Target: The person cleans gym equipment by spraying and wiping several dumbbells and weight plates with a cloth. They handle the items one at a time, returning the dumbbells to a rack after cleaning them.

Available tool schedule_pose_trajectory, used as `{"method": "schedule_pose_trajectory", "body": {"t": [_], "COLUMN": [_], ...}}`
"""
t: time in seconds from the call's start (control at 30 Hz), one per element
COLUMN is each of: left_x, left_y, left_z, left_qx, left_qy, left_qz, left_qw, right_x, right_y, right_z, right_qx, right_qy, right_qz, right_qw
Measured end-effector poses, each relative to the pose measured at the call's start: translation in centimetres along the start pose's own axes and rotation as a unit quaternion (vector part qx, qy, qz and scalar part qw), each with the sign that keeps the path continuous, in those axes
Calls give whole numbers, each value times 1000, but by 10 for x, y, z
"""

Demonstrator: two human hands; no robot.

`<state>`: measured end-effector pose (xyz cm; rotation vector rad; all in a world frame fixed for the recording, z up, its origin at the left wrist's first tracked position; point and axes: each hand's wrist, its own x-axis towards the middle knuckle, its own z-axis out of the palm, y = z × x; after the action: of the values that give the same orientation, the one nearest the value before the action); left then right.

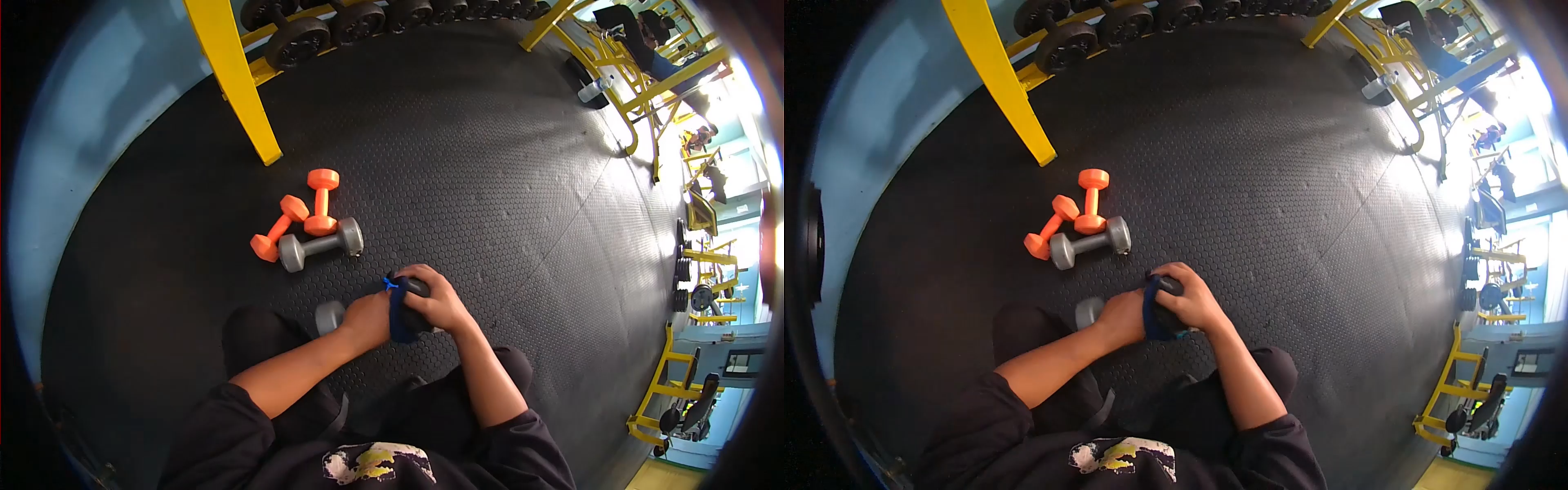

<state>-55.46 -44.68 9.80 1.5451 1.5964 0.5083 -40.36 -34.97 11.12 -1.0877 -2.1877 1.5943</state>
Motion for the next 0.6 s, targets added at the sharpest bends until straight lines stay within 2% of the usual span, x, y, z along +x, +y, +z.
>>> {"method": "schedule_pose_trajectory", "body": {"t": [0.03, 0.07, 0.1, 0.13, 0.17, 0.2, 0.23, 0.3, 0.33, 0.37, 0.43, 0.47, 0.53, 0.57, 0.6], "left_x": [0, 0, 0, 2, 2, 6, 8, 9, 11, 12, 14, 19, 27, 32, 36], "left_y": [-5, -10, -18, -28, -27, -27, -27, -30, -31, -27, -19, -23, -37, -36, -35], "left_z": [7, 14, 23, 32, 32, 31, 29, 23, 18, 12, -2, -2, 11, 11, 12], "left_qx": [108, 215, 213, 256, 300, 276, 277, 93, 75, 78, 36, 43, -92, -90, -171], "left_qy": [-26, -52, -59, -22, 15, -20, -24, -2, -16, -16, -27, -20, 14, 20, 10], "left_qz": [-20, -38, -36, 0, 40, -5, 1, -36, -73, -76, -62, -57, -9, -4, -20], "left_qw": [994, 974, 975, 966, 953, 961, 961, 995, 994, 994, 997, 997, 996, 996, 985], "right_x": [3, 6, 8, 11, 15, 15, 14, 14, 14, 14, 14, 16, 11, 10, 9], "right_y": [8, 20, 31, 43, 48, 52, 57, 40, 32, 22, 4, 1, -3, -3, -3], "right_z": [6, 14, 20, 23, 23, 24, 26, 26, 22, 17, 6, 1, -3, -5, -5], "right_qx": [0, 105, 207, 209, 269, 327, 330, 129, 116, 119, 58, 57, 45, 41, 47], "right_qy": [1, 6, 13, 17, 15, 14, 21, 33, 27, 25, 29, 35, 85, 87, 101], "right_qz": [5, 153, 296, 300, 334, 365, 366, 206, 189, 187, 89, 79, -45, -52, -70], "right_qw": [1000, 983, 932, 930, 903, 872, 870, 970, 975, 975, 994, 995, 994, 994, 991]}}
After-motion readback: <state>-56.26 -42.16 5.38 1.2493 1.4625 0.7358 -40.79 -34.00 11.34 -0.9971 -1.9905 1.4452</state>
